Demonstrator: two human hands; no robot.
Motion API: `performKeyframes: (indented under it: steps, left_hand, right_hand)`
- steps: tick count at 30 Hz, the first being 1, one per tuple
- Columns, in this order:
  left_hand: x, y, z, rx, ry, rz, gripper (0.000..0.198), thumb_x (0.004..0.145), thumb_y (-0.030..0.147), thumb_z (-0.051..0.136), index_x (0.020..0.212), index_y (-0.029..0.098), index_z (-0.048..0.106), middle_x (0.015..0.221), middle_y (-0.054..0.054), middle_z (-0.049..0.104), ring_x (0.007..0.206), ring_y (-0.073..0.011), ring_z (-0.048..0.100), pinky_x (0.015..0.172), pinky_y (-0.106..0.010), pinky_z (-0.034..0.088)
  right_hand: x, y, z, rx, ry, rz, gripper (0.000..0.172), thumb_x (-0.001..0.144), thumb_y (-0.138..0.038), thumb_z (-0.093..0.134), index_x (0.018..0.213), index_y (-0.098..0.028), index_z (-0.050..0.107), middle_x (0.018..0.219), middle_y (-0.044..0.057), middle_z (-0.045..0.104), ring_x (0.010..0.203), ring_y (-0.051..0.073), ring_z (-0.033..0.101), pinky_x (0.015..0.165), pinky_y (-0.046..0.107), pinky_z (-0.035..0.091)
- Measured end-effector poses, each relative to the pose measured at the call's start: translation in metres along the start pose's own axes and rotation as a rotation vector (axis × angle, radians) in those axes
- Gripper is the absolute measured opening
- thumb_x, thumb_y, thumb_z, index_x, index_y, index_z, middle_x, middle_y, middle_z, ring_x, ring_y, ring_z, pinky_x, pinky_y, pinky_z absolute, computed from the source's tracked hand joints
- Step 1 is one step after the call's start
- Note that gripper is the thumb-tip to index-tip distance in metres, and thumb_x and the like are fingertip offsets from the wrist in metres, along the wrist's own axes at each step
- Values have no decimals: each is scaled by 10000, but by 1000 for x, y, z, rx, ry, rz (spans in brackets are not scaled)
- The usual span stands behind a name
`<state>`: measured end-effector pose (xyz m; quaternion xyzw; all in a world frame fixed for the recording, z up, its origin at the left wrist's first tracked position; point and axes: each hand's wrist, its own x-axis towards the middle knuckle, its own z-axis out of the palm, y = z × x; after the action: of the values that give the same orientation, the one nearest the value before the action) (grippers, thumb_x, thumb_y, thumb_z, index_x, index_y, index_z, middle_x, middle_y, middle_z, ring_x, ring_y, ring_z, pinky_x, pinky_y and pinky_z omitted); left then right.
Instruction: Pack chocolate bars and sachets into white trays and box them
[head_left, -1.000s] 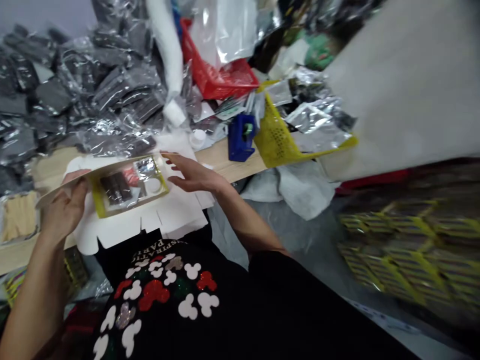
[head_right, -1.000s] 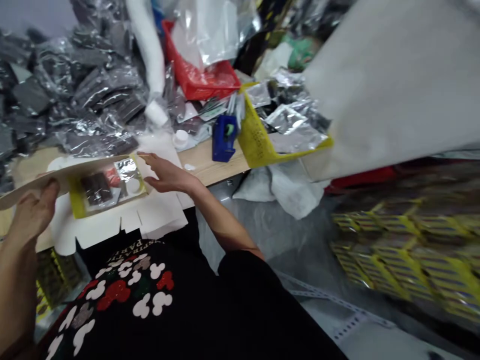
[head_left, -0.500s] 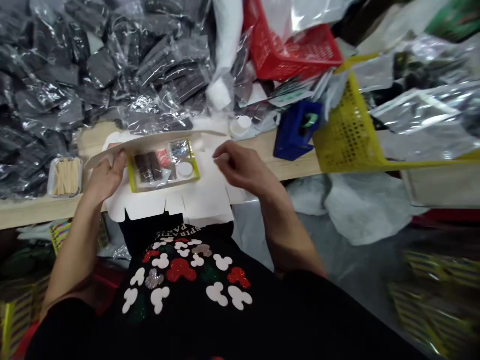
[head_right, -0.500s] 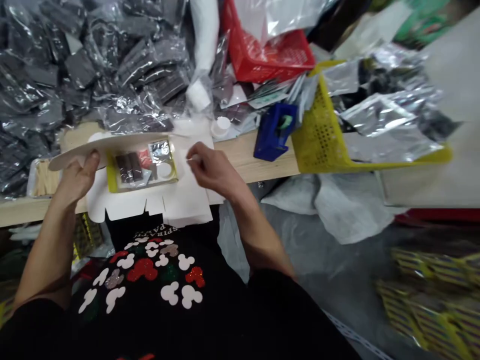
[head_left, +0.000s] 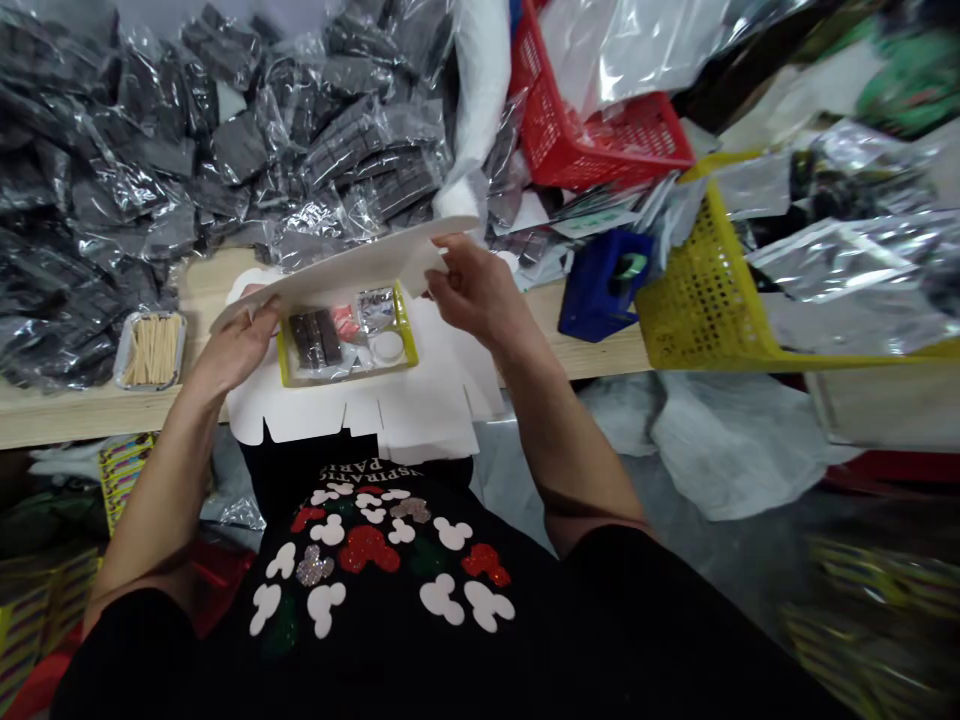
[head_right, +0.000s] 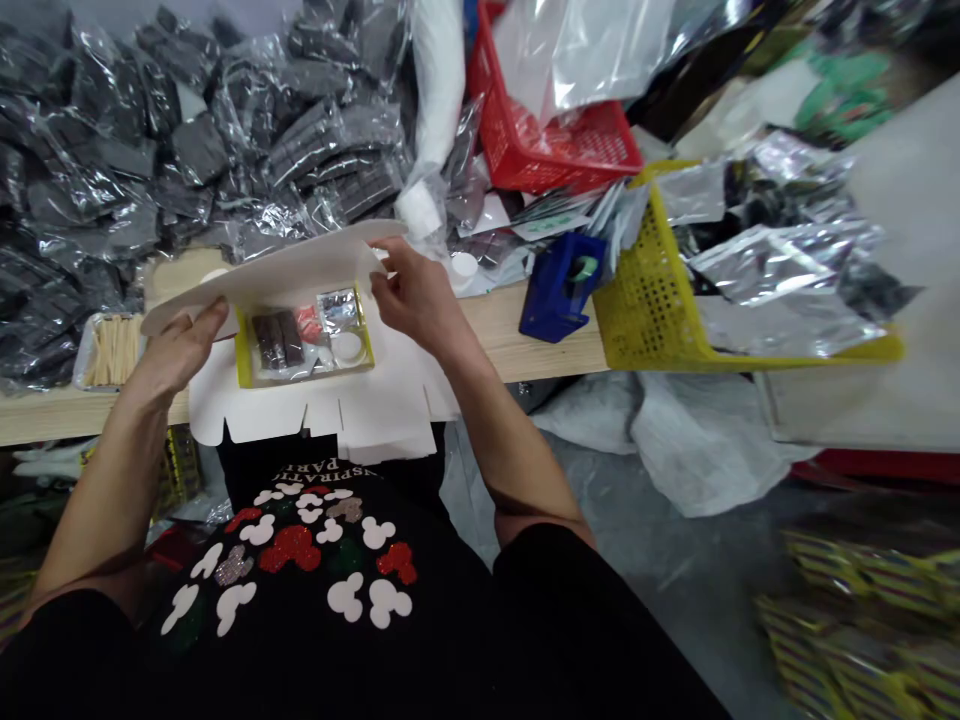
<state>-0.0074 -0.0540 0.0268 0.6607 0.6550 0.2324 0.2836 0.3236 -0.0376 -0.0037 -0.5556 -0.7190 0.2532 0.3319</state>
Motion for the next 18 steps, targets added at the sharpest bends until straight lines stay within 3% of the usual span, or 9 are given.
performKeyframes:
  steps: [4,6,8,10,12,15,16,18]
  left_hand:
    - [4,-6,3,-242,5,153,368,919,596,698,1025,245,733,942,-62,687,1006,-311,689,1002,-438,585]
    - [4,-13,3,-289,-9,187,378,910,571,721,1113,253,741,1044,-71,721,1051,-295,692,1001,-398,594]
    - [1,-25,3,-285,-79,230,461,912,557,729,1266,262,717,1225,-93,735,1175,-298,697,1068,-404,585]
    - [-5,-41,4,-215,-183,324,645,877,594,771,1421,268,655,1482,-129,650,1398,-348,620,1191,-479,527]
    - [-12,-61,8,-85,-290,434,882,817,658,829,1565,283,550,1726,-163,420,1612,-427,397,1299,-596,398]
    - [-19,-91,21,94,-347,531,1035,834,704,822,1679,295,385,1850,-193,66,1709,-490,40,1334,-738,220]
    - [-20,-98,27,123,-319,546,996,872,699,792,1677,290,372,1849,-204,42,1710,-490,0,1328,-763,190]
    - [-20,-102,37,112,-213,579,906,893,707,768,1612,280,419,1825,-225,160,1712,-476,56,1324,-775,178]
  right_hand:
    - [11,-30,-1,-86,-66,8,402,864,-166,510,1203,-185,724,793,40,719,698,219,664,753,361,571]
    - [6,-32,0,-96,-91,11,389,834,-146,516,1161,-174,725,766,37,698,669,215,647,739,366,568]
    - [-4,-23,3,-50,-125,-27,443,831,-152,524,1242,-162,689,916,76,750,780,235,707,803,388,594]
    - [-20,-7,8,17,-176,-129,536,847,-198,559,1380,-173,611,1246,145,752,1116,282,744,996,443,599]
    - [-39,12,17,56,-262,-247,678,869,-298,632,1525,-192,494,1612,202,548,1518,323,536,1214,524,489]
    - [-62,35,32,83,-385,-345,918,887,-395,694,1679,-192,273,1819,237,169,1725,338,130,1346,643,276]
    - [-66,39,36,103,-399,-349,941,902,-401,689,1697,-196,228,1831,238,110,1733,331,74,1354,664,236]
    - [-69,40,41,186,-371,-310,902,932,-429,674,1693,-228,233,1836,217,113,1733,316,81,1360,666,223]
